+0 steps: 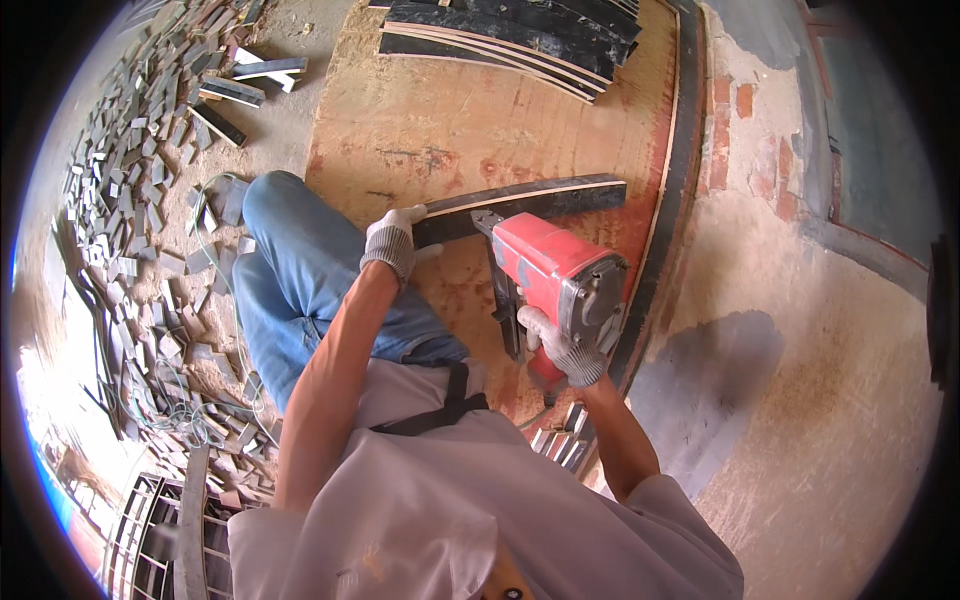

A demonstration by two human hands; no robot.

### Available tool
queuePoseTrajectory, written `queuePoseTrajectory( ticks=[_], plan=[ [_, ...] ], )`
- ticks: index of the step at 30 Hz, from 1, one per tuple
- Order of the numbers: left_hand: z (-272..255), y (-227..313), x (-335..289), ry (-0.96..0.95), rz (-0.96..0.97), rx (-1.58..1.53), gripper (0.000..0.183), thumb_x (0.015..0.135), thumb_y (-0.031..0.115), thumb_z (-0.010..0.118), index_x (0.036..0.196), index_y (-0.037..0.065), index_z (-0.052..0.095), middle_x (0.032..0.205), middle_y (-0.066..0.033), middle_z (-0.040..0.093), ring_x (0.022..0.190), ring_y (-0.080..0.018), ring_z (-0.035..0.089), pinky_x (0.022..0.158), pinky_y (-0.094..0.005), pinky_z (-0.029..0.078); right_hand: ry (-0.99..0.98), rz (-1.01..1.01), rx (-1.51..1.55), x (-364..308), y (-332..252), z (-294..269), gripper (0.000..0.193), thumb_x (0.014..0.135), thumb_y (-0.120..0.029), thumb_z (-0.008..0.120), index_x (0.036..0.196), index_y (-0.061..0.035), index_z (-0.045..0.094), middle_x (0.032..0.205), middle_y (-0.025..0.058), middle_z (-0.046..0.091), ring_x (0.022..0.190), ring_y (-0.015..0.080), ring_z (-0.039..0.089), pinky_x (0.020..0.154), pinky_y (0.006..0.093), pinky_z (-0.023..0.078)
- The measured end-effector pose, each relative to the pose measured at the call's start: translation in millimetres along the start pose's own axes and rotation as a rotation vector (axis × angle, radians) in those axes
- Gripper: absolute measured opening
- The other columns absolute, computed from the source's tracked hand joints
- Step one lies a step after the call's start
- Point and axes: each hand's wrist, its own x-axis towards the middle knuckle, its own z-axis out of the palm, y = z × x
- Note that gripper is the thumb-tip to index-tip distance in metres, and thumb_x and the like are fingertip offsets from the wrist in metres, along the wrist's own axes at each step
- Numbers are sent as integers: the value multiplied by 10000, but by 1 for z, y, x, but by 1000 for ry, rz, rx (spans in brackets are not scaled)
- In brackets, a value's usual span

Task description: The person sits on the floor and installs dark wooden planks onto a subfloor using a red nail gun. They repeatedly pick up planks, align them, and fasten them in place.

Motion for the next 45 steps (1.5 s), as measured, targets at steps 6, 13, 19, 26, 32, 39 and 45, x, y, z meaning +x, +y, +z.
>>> queuePoseTrajectory(
  ticks=[6, 13, 19, 26, 32, 39, 45],
  plan=[
    [-44, -32, 57, -72, 240, 104, 226, 963, 232, 628, 1115, 67, 659, 991, -97, 683, 879, -236, 681, 641, -392, 642, -59, -84, -82, 9, -16, 14, 161, 915, -121, 686, 1034, -27, 633, 737, 4, 591, 601, 114, 559, 586, 295, 465],
    [9, 4, 2, 96, -103, -67, 228, 953, 219, 642, 1122, 67, 666, 1030, -113, 686, 909, -263, 679, 651, -411, 632, -57, -83, -195, 0, -3, 17, 218, 943, -211, 661, 1140, -118, 649, 1020, 79, 646, 927, 283, 620, 816, 463, 497],
    [-51, -20, 24, -105, 568, 303, 368, 844, 170, 768, 1164, 5, 694, 1097, -159, 690, 914, -263, 682, 768, -388, 603, 163, -598, -748, -23, 28, 26, 209, 905, -157, 712, 1095, -74, 685, 876, 82, 662, 729, 288, 646, 670, 407, 512],
    [-103, 82, -41, -71, 801, 210, 315, 916, 136, 687, 1159, -63, 672, 1115, -165, 672, 974, -268, 670, 874, -392, 599, 228, 360, -608, -20, 9, 72, 885, 768, -444, 817, 1462, -34, 451, 1043, 217, 702, 901, 387, 703, 795, 486, 549],
    [-219, 128, -52, -104, 1049, 779, 493, 960, 97, 518, 1445, 65, 436, 1378, -52, 521, 1264, -165, 480, 1058, -415, 320, 313, 247, -572, 10, 33, 100, 753, 802, -430, 754, 1407, -67, 490, 878, 175, 708, 788, 400, 690, 716, 483, 547],
    [-154, 77, -33, -345, 908, 375, 431, 1016, 251, 516, 1438, 163, 487, 1510, -16, 461, 1404, -258, 413, 1191, -526, 280, 625, -545, -697, 170, -22, -50, 598, 835, -325, 771, 1296, -6, 561, 1007, 173, 650, 896, 351, 633, 792, 474, 520],
    [-87, 52, -53, -186, 489, -251, 557, 1034, 406, 558, 1367, -36, 492, 1238, -225, 629, 1038, -324, 674, 876, -437, 578, 442, 160, -1000, 318, -49, -118, 1184, 773, -546, 789, 1618, -106, 85, 1660, 240, 126, 1498, 452, 210, 1209, 524, 257]
  ],
)
